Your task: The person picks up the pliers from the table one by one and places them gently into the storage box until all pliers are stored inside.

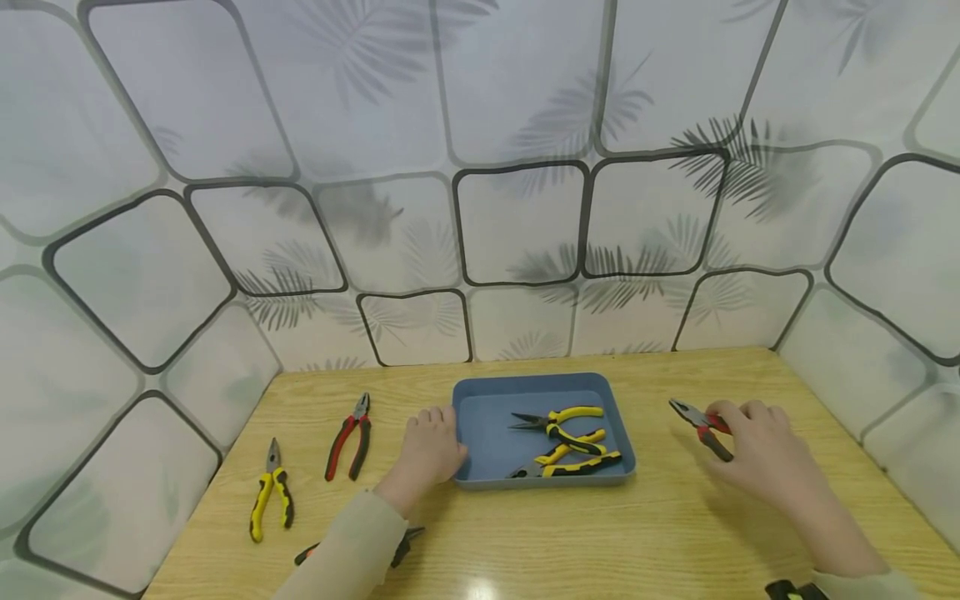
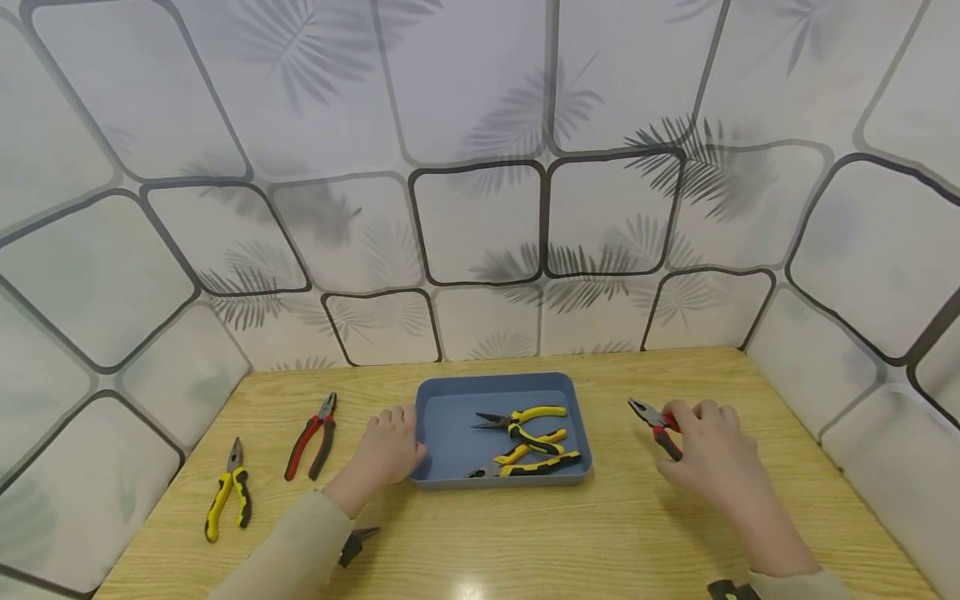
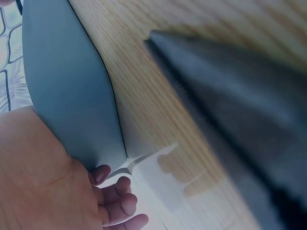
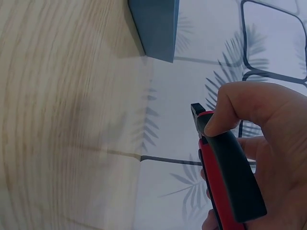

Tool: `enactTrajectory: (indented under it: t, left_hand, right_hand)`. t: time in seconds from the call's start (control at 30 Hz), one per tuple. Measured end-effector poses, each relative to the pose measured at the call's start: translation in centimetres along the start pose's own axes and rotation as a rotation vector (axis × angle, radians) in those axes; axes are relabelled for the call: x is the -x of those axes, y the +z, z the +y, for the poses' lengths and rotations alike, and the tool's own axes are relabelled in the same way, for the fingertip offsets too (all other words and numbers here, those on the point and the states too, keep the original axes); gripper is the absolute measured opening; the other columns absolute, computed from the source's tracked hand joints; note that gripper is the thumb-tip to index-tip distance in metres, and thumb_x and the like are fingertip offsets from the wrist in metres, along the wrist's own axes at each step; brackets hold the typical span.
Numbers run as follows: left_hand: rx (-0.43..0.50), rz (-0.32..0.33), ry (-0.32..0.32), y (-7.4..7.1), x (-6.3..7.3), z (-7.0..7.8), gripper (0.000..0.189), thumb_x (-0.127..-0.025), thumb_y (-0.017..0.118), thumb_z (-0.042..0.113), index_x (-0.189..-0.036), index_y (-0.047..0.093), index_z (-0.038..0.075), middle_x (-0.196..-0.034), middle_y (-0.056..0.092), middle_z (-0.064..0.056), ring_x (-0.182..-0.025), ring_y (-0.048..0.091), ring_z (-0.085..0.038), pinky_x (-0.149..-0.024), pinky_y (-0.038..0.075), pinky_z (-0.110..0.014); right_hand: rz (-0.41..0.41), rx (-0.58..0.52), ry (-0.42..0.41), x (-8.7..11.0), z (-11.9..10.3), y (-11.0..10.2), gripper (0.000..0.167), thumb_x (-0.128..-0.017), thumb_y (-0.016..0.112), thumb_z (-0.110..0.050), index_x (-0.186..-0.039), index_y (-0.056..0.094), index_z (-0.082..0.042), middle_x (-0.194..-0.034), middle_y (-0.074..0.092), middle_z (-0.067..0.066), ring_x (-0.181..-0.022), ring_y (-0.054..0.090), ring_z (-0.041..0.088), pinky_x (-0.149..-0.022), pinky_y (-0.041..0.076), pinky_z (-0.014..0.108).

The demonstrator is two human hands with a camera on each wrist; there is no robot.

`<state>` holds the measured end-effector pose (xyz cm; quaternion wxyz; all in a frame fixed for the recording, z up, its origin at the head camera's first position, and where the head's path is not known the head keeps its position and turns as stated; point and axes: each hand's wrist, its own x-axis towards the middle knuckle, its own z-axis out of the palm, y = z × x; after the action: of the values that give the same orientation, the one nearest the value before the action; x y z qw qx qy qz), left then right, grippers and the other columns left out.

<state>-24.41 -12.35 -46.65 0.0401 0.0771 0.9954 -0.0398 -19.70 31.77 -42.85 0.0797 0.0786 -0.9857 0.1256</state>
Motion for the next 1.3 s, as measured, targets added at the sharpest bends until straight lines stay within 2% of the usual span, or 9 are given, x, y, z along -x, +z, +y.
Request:
enactTrajectory:
  t: [0.17, 0.4, 0.77, 1.07, 1.3]
  left_hand:
    - [0.001, 0.022, 0.004, -0.2, 0.2, 0.0, 0.04, -0.104, 0.059, 0.035, -0.123, 0.051, 0.001, -0.115, 0.059, -0.019, -0.106, 0.058, -0.033, -0.103, 0.05, -0.05]
    - [0.013, 0.014, 0.008, 0.3, 0.0, -0.1, 0.044, -0.105, 0.057, 0.036, -0.13, 0.051, 0.0, -0.121, 0.059, -0.022, -0.113, 0.058, -0.036, -0.107, 0.049, -0.052]
    - [0.026, 0.059, 0.02, -0.1, 0.3, 0.0, 0.035, -0.104, 0.059, 0.033, -0.117, 0.052, 0.001, -0.108, 0.059, -0.019, -0.099, 0.057, -0.033, -0.096, 0.052, -0.05]
    - [0.016, 0.051, 0.015, 0.0, 0.3, 0.1, 0.039, -0.104, 0.059, 0.035, -0.122, 0.053, 0.001, -0.111, 0.059, -0.018, -0.102, 0.057, -0.032, -0.098, 0.052, -0.05]
    - [0.001, 0.043, 0.013, 0.2, 0.1, 0.0, 0.042, -0.104, 0.059, 0.037, -0.125, 0.052, 0.001, -0.114, 0.06, -0.019, -0.104, 0.058, -0.033, -0.099, 0.051, -0.049]
  right_hand:
    - [0.0, -0.004, -0.008, -0.5, -0.7, -0.1, 0.061, -0.08, 0.086, -0.026, -0.132, 0.061, -0.008, -0.113, 0.059, 0.032, -0.097, 0.054, 0.049, -0.055, 0.046, 0.046]
    - [0.001, -0.01, -0.036, -1.1, -1.6, 0.2, 0.062, -0.078, 0.088, -0.027, -0.131, 0.061, -0.007, -0.115, 0.059, 0.033, -0.101, 0.054, 0.053, -0.056, 0.048, 0.048]
    - [0.001, -0.031, -0.051, -2.2, -3.1, 0.4, 0.062, -0.08, 0.088, -0.028, -0.132, 0.062, -0.007, -0.115, 0.058, 0.031, -0.101, 0.054, 0.051, -0.06, 0.048, 0.053]
    - [0.007, -0.012, -0.075, -2.8, -3.8, 0.8, 0.063, -0.078, 0.089, -0.027, -0.13, 0.062, -0.006, -0.112, 0.058, 0.029, -0.106, 0.054, 0.051, -0.062, 0.051, 0.056]
    - [0.01, 0.0, -0.098, -3.3, -4.4, 1.0, 0.061, -0.079, 0.089, -0.029, -0.13, 0.063, -0.007, -0.109, 0.057, 0.026, -0.097, 0.054, 0.044, -0.06, 0.049, 0.049]
